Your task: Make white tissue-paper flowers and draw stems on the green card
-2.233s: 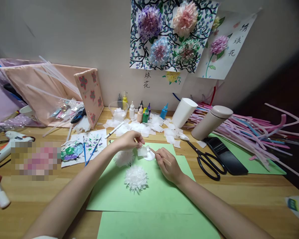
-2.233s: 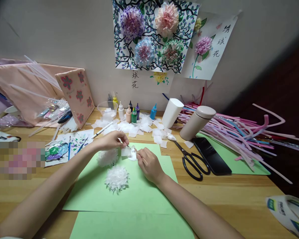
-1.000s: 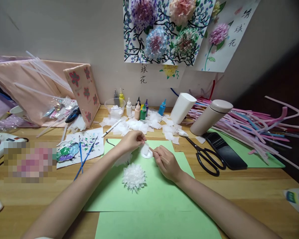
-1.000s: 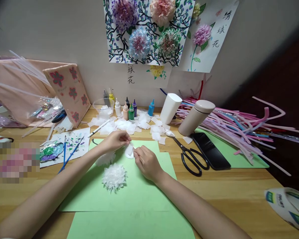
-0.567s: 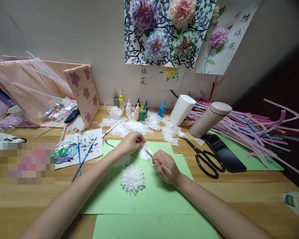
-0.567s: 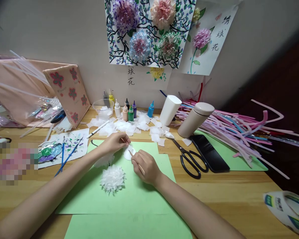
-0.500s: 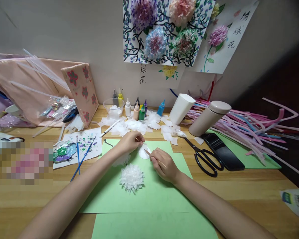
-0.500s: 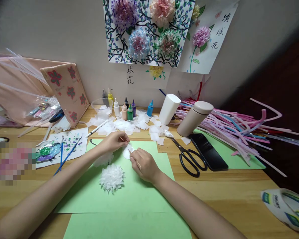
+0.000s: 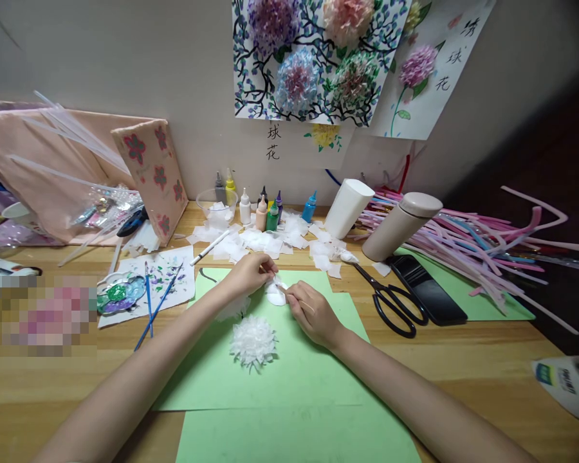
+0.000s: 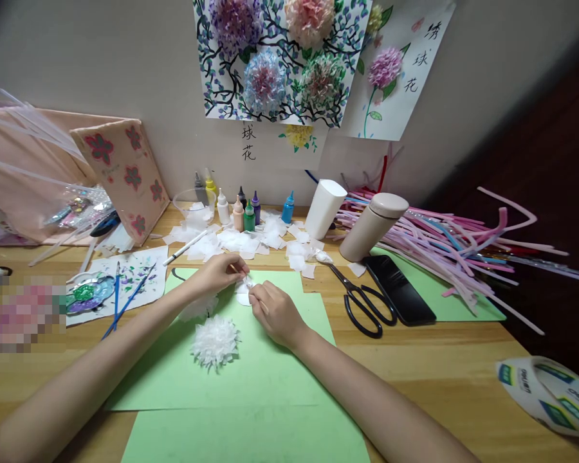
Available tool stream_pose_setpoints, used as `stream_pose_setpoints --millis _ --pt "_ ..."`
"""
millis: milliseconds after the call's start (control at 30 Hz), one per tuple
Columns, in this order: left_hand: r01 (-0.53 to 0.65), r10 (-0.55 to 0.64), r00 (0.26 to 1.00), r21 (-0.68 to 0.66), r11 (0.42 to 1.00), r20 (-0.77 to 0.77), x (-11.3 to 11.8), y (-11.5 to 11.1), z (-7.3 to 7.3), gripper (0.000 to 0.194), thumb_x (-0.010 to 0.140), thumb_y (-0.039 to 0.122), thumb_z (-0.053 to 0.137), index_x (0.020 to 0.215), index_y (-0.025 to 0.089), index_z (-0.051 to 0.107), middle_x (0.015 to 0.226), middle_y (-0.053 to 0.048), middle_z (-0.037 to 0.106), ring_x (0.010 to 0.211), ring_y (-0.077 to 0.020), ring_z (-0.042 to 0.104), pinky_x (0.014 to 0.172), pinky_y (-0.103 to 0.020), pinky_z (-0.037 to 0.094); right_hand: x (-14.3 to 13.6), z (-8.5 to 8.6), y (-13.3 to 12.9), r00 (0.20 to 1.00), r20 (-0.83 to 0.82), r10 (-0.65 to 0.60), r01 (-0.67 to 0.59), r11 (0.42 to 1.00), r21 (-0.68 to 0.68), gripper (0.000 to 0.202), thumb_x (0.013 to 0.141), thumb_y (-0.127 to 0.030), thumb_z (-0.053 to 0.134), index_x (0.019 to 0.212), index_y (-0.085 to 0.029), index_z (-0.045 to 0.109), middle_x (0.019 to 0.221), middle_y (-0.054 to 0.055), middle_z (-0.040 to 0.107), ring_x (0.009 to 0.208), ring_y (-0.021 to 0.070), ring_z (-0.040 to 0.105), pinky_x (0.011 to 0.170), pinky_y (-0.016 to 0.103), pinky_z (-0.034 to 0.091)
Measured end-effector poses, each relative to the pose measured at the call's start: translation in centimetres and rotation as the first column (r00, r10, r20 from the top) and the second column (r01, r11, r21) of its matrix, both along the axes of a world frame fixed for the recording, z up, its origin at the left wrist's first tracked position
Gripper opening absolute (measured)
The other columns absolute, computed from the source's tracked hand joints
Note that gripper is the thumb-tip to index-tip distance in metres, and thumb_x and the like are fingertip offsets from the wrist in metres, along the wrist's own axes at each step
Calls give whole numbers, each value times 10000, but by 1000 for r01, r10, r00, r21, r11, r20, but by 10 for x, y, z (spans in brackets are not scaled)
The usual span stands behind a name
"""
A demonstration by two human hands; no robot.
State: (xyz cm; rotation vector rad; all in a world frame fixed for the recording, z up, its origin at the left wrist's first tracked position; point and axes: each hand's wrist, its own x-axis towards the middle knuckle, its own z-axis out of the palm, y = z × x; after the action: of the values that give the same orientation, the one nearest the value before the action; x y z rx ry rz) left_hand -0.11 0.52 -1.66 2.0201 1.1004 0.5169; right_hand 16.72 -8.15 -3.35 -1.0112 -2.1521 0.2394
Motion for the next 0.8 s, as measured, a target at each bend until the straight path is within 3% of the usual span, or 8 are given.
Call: stream_pose_setpoints --millis 367,800 --pt "-64 63 997 -32 997 -42 1 -1 3 170 756 200 466 834 158 611 896 -53 660 821 -169 600 704 -257 460 -1 -4 3 951 -273 -147 73 962 -262 350 935 -298 330 631 -196 471 682 25 518 626 140 519 593 268 430" --pt "-56 53 998 -80 995 -39 -1 -3 8 176 719 257 524 838 152 598 878 -62 649 803 -180 593 690 -266 468 3 -4 0 944 -319 -86 16 976 -216 320 927 -328 356 687 -198 523 689 32 561 678 158 561 632 285 461"
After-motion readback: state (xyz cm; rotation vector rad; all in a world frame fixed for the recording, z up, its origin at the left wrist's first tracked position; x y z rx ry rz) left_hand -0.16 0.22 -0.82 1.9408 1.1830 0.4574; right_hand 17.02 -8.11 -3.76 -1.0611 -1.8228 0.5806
